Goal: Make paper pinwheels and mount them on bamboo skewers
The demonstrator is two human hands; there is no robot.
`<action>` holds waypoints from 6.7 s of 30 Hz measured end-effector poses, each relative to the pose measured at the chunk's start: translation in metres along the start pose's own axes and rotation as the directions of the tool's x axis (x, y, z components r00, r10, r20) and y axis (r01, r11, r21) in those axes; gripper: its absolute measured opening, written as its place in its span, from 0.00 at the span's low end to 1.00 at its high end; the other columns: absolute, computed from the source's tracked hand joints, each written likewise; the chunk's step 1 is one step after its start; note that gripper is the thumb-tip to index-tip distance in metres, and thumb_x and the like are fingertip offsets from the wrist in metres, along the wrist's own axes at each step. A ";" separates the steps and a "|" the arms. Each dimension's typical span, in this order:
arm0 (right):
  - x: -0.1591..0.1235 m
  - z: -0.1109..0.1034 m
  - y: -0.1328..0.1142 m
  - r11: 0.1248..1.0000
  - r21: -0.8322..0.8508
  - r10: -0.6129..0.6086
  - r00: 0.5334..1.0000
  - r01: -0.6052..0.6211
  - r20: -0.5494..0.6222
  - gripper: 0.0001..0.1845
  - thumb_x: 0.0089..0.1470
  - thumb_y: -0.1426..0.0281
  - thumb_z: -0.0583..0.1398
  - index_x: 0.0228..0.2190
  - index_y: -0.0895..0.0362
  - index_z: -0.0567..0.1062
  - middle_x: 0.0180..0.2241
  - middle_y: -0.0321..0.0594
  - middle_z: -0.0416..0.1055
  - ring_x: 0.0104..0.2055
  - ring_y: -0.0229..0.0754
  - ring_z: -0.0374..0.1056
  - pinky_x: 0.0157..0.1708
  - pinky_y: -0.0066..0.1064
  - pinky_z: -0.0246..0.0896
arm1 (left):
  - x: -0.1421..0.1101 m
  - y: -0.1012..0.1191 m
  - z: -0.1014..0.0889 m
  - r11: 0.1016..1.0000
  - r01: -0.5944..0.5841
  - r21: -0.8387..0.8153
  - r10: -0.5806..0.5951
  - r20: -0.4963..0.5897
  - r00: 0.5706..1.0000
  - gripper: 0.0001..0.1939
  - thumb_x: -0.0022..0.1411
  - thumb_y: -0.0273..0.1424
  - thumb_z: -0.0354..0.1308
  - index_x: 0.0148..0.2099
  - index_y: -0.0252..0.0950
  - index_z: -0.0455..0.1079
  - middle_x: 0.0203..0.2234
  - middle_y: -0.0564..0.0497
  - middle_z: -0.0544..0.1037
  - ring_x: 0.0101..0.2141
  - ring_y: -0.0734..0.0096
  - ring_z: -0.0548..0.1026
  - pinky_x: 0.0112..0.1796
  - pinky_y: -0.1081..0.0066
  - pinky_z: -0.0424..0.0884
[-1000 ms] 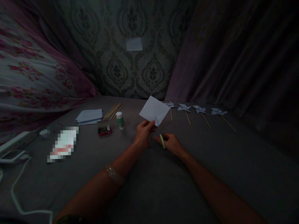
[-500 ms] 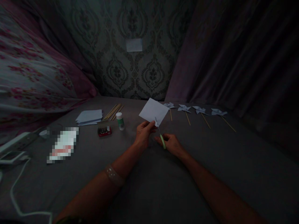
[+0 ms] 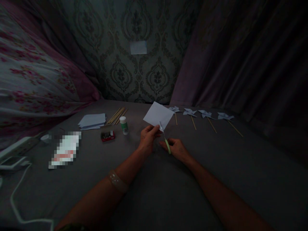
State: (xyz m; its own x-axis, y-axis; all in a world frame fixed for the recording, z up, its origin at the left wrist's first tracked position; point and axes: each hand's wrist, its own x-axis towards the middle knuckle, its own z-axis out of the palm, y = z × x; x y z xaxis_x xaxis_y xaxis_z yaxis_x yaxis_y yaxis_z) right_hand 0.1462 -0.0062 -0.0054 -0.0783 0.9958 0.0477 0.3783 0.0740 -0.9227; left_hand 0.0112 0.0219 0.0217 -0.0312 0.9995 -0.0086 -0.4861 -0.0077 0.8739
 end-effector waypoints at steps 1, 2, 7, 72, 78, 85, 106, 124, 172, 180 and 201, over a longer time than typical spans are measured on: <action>0.000 0.000 0.001 1.000 -0.007 0.001 1.000 -0.001 -0.004 0.25 0.38 0.48 0.64 0.15 0.58 0.68 0.16 0.32 0.60 0.21 0.33 0.54 0.21 0.28 0.48 | 0.000 0.000 0.000 1.000 0.002 -0.001 -0.002 0.000 1.000 0.13 0.41 0.34 0.69 0.27 0.31 0.72 0.22 0.52 0.73 0.24 0.75 0.71 0.26 0.75 0.65; 0.001 0.000 0.001 1.000 -0.012 0.002 1.000 -0.002 -0.009 0.25 0.38 0.48 0.64 0.15 0.58 0.68 0.16 0.31 0.60 0.21 0.33 0.54 0.21 0.27 0.47 | 0.001 0.000 0.000 1.000 0.005 -0.005 -0.005 0.000 1.000 0.13 0.41 0.34 0.69 0.27 0.31 0.72 0.22 0.52 0.73 0.24 0.75 0.71 0.26 0.75 0.65; 0.002 0.000 0.003 1.000 -0.029 0.001 1.000 -0.001 -0.020 0.26 0.38 0.48 0.64 0.15 0.57 0.66 0.16 0.31 0.58 0.20 0.32 0.53 0.20 0.27 0.46 | 0.001 -0.001 0.000 1.000 0.002 -0.007 -0.002 0.001 1.000 0.13 0.41 0.34 0.69 0.26 0.31 0.71 0.21 0.52 0.73 0.24 0.75 0.72 0.25 0.75 0.65; 0.027 -0.021 0.022 0.777 0.619 0.143 0.925 0.115 -0.351 0.20 0.31 0.58 0.69 0.25 0.57 0.73 0.25 0.35 0.72 0.29 0.39 0.66 0.29 0.31 0.59 | 0.015 -0.005 -0.015 0.979 0.205 -0.006 -0.204 0.069 0.976 0.22 0.43 0.47 0.69 0.29 0.34 0.71 0.23 0.49 0.75 0.24 0.70 0.73 0.23 0.74 0.65; 0.025 -0.019 0.014 0.818 0.551 0.129 0.883 0.162 -0.452 0.18 0.33 0.58 0.68 0.21 0.56 0.69 0.19 0.30 0.64 0.24 0.35 0.59 0.26 0.29 0.54 | 0.007 -0.005 -0.009 0.977 0.215 -0.012 -0.213 0.092 0.973 0.15 0.41 0.34 0.71 0.31 0.33 0.73 0.26 0.50 0.76 0.27 0.72 0.74 0.26 0.75 0.66; 0.021 -0.011 0.006 0.815 0.542 0.110 0.864 0.204 -0.491 0.18 0.34 0.58 0.67 0.23 0.56 0.69 0.21 0.30 0.65 0.24 0.34 0.58 0.26 0.28 0.54 | -0.009 -0.017 0.004 0.962 0.271 0.041 -0.274 0.135 0.952 0.12 0.42 0.29 0.71 0.29 0.32 0.73 0.25 0.49 0.76 0.27 0.73 0.73 0.26 0.75 0.65; 0.015 -0.017 -0.001 0.981 0.178 0.113 0.968 -0.074 -0.224 0.27 0.33 0.46 0.63 0.18 0.57 0.69 0.19 0.34 0.64 0.24 0.35 0.58 0.25 0.29 0.52 | 0.014 -0.003 -0.014 0.993 -0.032 0.110 0.035 -0.022 0.999 0.16 0.38 0.39 0.71 0.25 0.33 0.72 0.23 0.53 0.73 0.26 0.77 0.69 0.26 0.76 0.62; 0.000 -0.009 -0.008 0.969 -0.209 -0.103 0.982 0.135 0.158 0.25 0.48 0.47 0.54 0.18 0.56 0.64 0.19 0.32 0.57 0.24 0.35 0.54 0.25 0.28 0.48 | 0.010 0.013 -0.004 1.000 0.019 0.019 -0.019 0.022 1.000 0.17 0.37 0.36 0.72 0.26 0.33 0.71 0.23 0.53 0.73 0.25 0.77 0.71 0.26 0.76 0.62; 0.000 -0.007 -0.010 0.997 -0.073 -0.013 1.000 0.015 0.028 0.24 0.41 0.49 0.61 0.17 0.59 0.70 0.17 0.33 0.63 0.21 0.34 0.58 0.21 0.27 0.51 | 0.006 0.008 -0.002 1.000 0.027 -0.011 -0.026 0.051 0.998 0.16 0.38 0.35 0.72 0.27 0.33 0.71 0.24 0.51 0.76 0.28 0.72 0.75 0.29 0.74 0.66; 0.002 -0.006 -0.008 0.993 -0.113 -0.037 0.999 0.037 0.001 0.27 0.40 0.47 0.61 0.14 0.57 0.66 0.15 0.32 0.58 0.20 0.33 0.53 0.20 0.27 0.47 | 0.005 0.010 0.000 1.000 0.019 0.007 -0.020 0.051 0.999 0.17 0.38 0.36 0.72 0.27 0.33 0.70 0.24 0.52 0.75 0.28 0.73 0.75 0.29 0.74 0.66; 0.001 -0.005 -0.009 0.993 -0.113 -0.026 0.999 0.022 -0.031 0.24 0.41 0.50 0.62 0.15 0.59 0.71 0.16 0.34 0.63 0.22 0.35 0.57 0.21 0.27 0.50 | 0.006 0.006 -0.002 0.998 -0.058 -0.007 0.058 0.070 0.996 0.19 0.39 0.33 0.71 0.35 0.36 0.70 0.28 0.54 0.75 0.27 0.75 0.73 0.27 0.75 0.63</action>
State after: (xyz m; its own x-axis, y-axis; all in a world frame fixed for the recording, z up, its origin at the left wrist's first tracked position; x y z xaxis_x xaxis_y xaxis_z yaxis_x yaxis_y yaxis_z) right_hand 0.1467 -0.0057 0.0051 -0.0594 0.9947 0.0834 0.4783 0.1017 -0.8723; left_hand 0.0064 0.0277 0.0263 0.0022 0.9971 0.0767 -0.4899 -0.0658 0.8693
